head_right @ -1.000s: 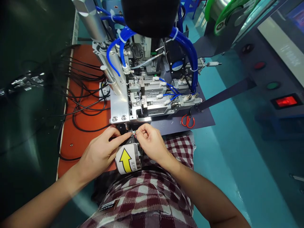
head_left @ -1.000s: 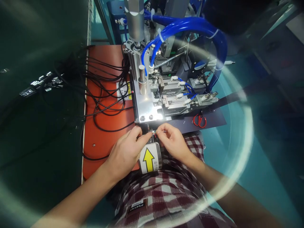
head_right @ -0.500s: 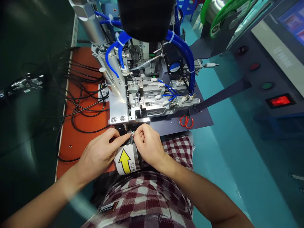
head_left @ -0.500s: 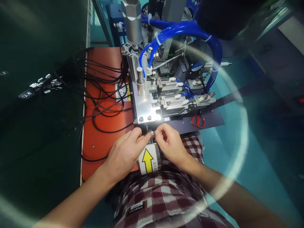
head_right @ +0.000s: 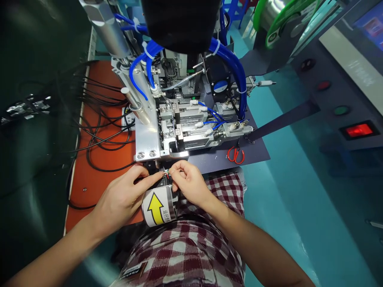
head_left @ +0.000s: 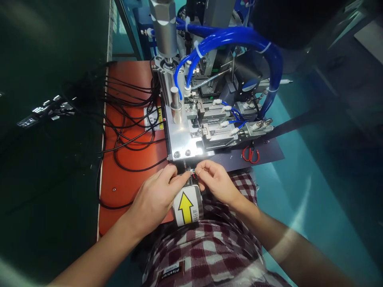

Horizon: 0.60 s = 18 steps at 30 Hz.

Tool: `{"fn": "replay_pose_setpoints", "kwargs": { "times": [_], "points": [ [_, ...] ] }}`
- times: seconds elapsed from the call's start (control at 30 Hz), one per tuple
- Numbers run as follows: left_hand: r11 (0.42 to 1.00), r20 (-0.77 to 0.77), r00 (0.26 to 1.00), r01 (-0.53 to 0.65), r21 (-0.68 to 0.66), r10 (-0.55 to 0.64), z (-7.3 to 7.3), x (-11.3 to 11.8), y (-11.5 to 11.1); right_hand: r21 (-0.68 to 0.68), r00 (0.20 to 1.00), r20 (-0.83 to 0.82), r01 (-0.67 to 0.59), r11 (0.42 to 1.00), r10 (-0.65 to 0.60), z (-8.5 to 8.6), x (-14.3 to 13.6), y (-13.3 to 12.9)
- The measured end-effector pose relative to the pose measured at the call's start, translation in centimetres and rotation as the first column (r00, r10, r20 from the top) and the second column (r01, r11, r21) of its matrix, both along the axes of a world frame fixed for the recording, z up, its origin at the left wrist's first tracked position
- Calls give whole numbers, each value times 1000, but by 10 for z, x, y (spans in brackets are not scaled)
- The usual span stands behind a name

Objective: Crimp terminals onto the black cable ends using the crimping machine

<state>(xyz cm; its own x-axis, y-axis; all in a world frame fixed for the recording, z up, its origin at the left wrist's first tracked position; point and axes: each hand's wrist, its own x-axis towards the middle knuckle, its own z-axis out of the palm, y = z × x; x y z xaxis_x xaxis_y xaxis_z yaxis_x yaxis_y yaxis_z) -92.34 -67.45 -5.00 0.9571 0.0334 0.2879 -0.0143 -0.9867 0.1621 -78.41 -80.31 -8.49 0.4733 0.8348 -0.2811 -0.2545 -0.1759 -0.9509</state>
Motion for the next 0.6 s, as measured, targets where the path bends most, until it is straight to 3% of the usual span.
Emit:
{"fn": "replay_pose_setpoints", "kwargs": {
  "times": [0.1, 0.2, 0.23, 0.27, 0.4, 0.6],
  "points": [
    [1000, 6, 1000, 1, 5, -1, 1, 0, -1, 7, 990, 143, 13, 1000, -14, -1, -1, -1],
    [1000, 7, 1000, 1, -1, -1, 0, 0, -1, 78, 882, 460, 75, 994, -103, -2, -5, -1],
    [1000, 11, 1000, -1, -2, 1, 0, 0, -1, 89, 858, 497, 97, 991, -128, -2, -6, -1],
    [1000, 15, 1000, -2, -4, 2, 0, 0, -1, 76, 872, 470, 113, 991, -136, -2, -8, 0],
    [1000, 19, 1000, -7, 0, 7, 0, 0, -1, -71, 991, 107, 90, 993, -83, 3, -9, 2],
    [1000, 16, 1000, -14, -6, 14, 0, 0, -1, -113, 987, 159, 11, 994, 7, 6, 3, -3]
  ]
}}
